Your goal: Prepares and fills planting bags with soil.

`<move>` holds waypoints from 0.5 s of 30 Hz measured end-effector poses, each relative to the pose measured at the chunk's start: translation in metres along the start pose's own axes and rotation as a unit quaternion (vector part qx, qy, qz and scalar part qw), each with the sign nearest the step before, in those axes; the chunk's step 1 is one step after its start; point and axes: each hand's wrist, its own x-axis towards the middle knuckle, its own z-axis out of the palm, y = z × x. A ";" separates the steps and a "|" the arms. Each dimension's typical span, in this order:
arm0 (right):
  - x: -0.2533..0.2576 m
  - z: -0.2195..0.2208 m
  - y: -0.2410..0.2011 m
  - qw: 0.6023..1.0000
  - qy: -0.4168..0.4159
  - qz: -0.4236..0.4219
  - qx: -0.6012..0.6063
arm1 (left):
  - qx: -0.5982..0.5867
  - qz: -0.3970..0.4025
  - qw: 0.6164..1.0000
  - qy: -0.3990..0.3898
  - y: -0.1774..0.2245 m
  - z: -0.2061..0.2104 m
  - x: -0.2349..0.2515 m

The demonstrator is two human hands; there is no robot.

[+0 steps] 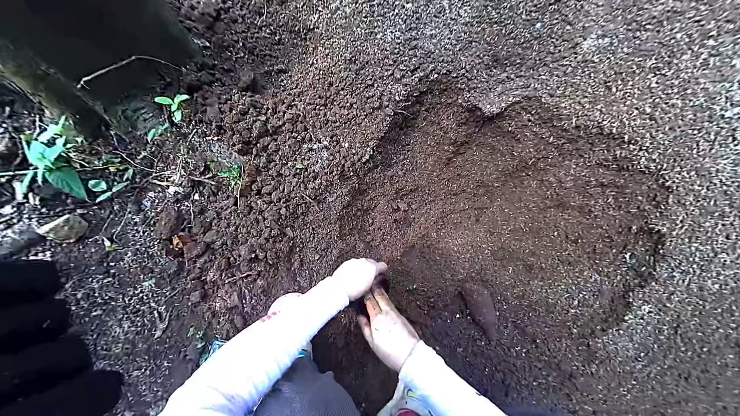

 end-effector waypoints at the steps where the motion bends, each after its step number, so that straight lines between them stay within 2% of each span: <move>1: 0.003 0.015 0.003 1.000 0.002 0.005 -0.006 | -0.011 0.004 1.000 0.004 0.005 0.007 -0.009; 4: 0.011 0.060 0.016 0.999 0.006 0.018 -0.034 | -0.003 0.019 1.000 -0.014 0.020 0.029 -0.027; 7: 0.017 0.086 0.022 0.997 -0.042 0.023 -0.052 | 0.013 0.054 0.996 -0.066 0.027 0.048 -0.033; 11: 0.024 0.084 0.013 0.990 -0.121 0.070 0.005 | 0.016 0.114 0.989 -0.096 0.025 0.064 -0.028; 13: 0.030 0.085 0.012 0.991 -0.105 0.072 0.043 | 0.005 0.124 0.988 -0.093 0.023 0.067 -0.023; 15: 0.038 0.082 0.012 0.989 -0.124 0.067 0.045 | 0.000 0.128 0.987 -0.098 0.020 0.069 -0.018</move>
